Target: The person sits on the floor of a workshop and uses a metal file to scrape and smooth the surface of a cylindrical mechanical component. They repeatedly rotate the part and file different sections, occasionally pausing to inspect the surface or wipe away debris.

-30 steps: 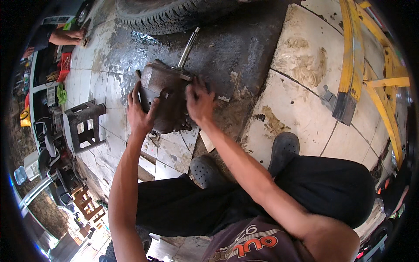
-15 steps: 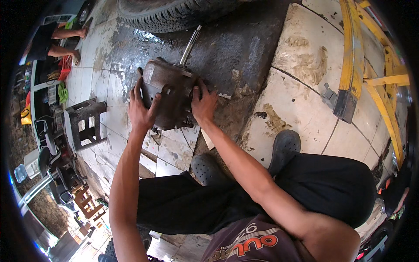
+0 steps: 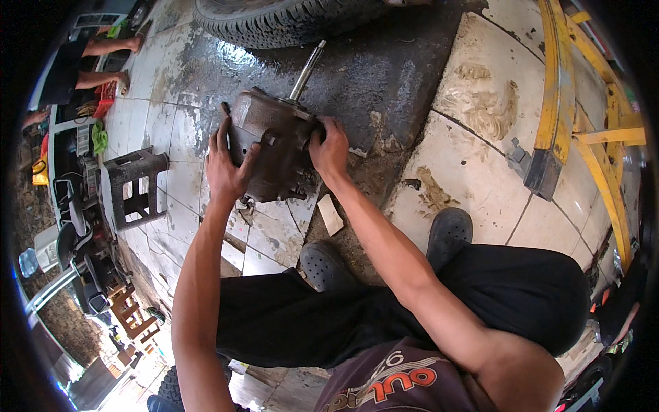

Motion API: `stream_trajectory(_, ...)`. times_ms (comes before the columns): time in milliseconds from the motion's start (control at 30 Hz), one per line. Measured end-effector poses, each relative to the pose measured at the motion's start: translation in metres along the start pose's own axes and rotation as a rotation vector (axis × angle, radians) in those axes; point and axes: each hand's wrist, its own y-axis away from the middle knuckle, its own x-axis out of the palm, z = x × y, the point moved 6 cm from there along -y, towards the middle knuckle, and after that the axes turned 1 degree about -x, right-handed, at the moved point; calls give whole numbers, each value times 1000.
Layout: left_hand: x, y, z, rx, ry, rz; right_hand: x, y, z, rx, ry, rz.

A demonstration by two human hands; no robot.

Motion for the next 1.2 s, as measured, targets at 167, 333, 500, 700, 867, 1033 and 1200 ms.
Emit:
stream_trajectory(167, 1, -3, -4, 35, 18, -14, -1, -7, -12, -153, 45, -4)
stream_trajectory(333, 1, -1, 0, 27, 5, -16, -1, -5, -8, -121, -54, 10)
stream_trajectory(500, 0, 0, 4, 8, 11, -7, -5, -8, 1, -128, -77, -30)
stream_trajectory(700, 1, -1, -3, 41, 1, -19, -2, -7, -9, -27, 6, -3)
stream_trajectory(867, 2, -2, 0, 25, 1, -2, -5, 7, 4, -153, -3, -56)
stream_trajectory(1033, 3, 0, 7, 58, -7, -35, -1, 6, 21, -12, 200, 192)
stream_trajectory(1200, 3, -3, 2, 49, 31, -7, -6, 3, 28, 112, 304, 351)
